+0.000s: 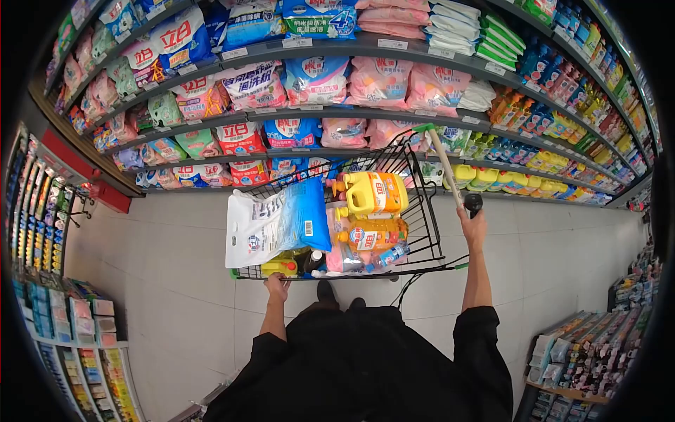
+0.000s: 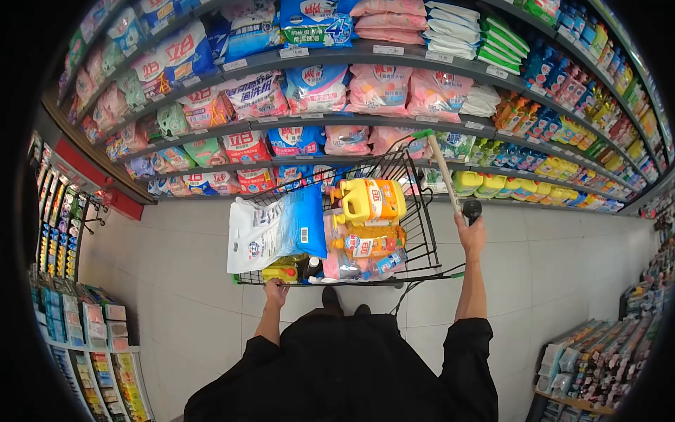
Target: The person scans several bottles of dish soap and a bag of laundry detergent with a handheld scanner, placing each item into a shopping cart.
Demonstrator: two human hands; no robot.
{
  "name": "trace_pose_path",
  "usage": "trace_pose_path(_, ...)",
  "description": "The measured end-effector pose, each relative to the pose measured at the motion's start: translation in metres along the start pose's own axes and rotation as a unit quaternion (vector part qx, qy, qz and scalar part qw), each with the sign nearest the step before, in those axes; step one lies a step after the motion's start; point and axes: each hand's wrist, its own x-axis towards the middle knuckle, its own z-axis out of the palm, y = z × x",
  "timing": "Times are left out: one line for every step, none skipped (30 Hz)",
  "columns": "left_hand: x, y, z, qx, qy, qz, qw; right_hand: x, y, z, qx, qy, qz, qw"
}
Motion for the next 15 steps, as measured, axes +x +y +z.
trace_pose_path(-0.002,0.0003,0.0017,0.002,0.009,0.004,1.0,-0.0003,-0.0003,0.0002,-0.002,0.001,0.002,1.0)
trace_pose_path(-0.0055,0.0014,0.0031,0.003,0.019,0.007,1.0,-0.0009,-0.0008,-0.0009,-0.002,0.0,0.001,1.0)
trace_pose_path(-0.0065,0.0016,0.0028,0.002,0.019,0.007,1.0,-0.0016,-0.001,-0.0013,0.003,-0.001,0.0,1.0)
trace_pose_path(-0.0074,0.0016,0.0027,0.001,0.016,0.007,1.0,-0.0021,-0.0014,-0.0014,0.009,-0.001,0.0,1.0)
trace_pose_path(-0.008,0.0019,0.0028,-0.001,0.012,0.006,1.0,-0.0027,-0.0018,-0.0013,0.009,-0.002,-0.001,1.0)
trace_pose_path(-0.0047,0.0003,0.0032,-0.002,0.01,0.008,1.0,-0.0028,0.0002,0.002,0.011,0.003,-0.002,1.0)
trace_pose_path(-0.0056,0.001,0.0037,-0.002,0.011,0.008,1.0,-0.003,0.0003,0.002,0.012,0.006,-0.003,1.0)
trace_pose_path(-0.0062,0.0013,0.0042,-0.003,0.012,0.008,1.0,-0.0033,0.0006,0.0021,0.012,0.006,-0.003,1.0)
trace_pose_path(-0.0074,0.0018,0.0045,-0.003,0.013,0.008,1.0,-0.0037,0.0009,0.0018,0.015,0.008,-0.005,1.0)
trace_pose_path(-0.0077,0.002,0.005,-0.002,0.014,0.007,1.0,-0.0039,0.0013,0.0021,0.018,0.01,-0.007,1.0)
trace_pose_path(-0.008,0.0021,0.0054,0.0,0.015,0.005,1.0,-0.0043,0.002,0.0023,0.019,0.01,-0.007,1.0)
trace_pose_path(-0.008,0.0022,0.0058,-0.001,0.015,0.006,1.0,-0.0049,0.0019,0.0017,0.03,0.008,-0.01,0.999)
trace_pose_path(-0.0064,0.0008,0.0064,0.0,0.017,0.008,1.0,-0.005,0.0026,0.0027,0.042,0.007,-0.013,0.999)
trace_pose_path(-0.007,0.0013,0.007,0.002,0.019,0.008,1.0,-0.0053,0.0019,0.0022,0.042,0.007,-0.013,0.999)
trace_pose_path(-0.0073,0.0015,0.0073,0.001,0.019,0.009,1.0,-0.0057,0.0012,0.0017,0.036,0.005,-0.009,0.999)
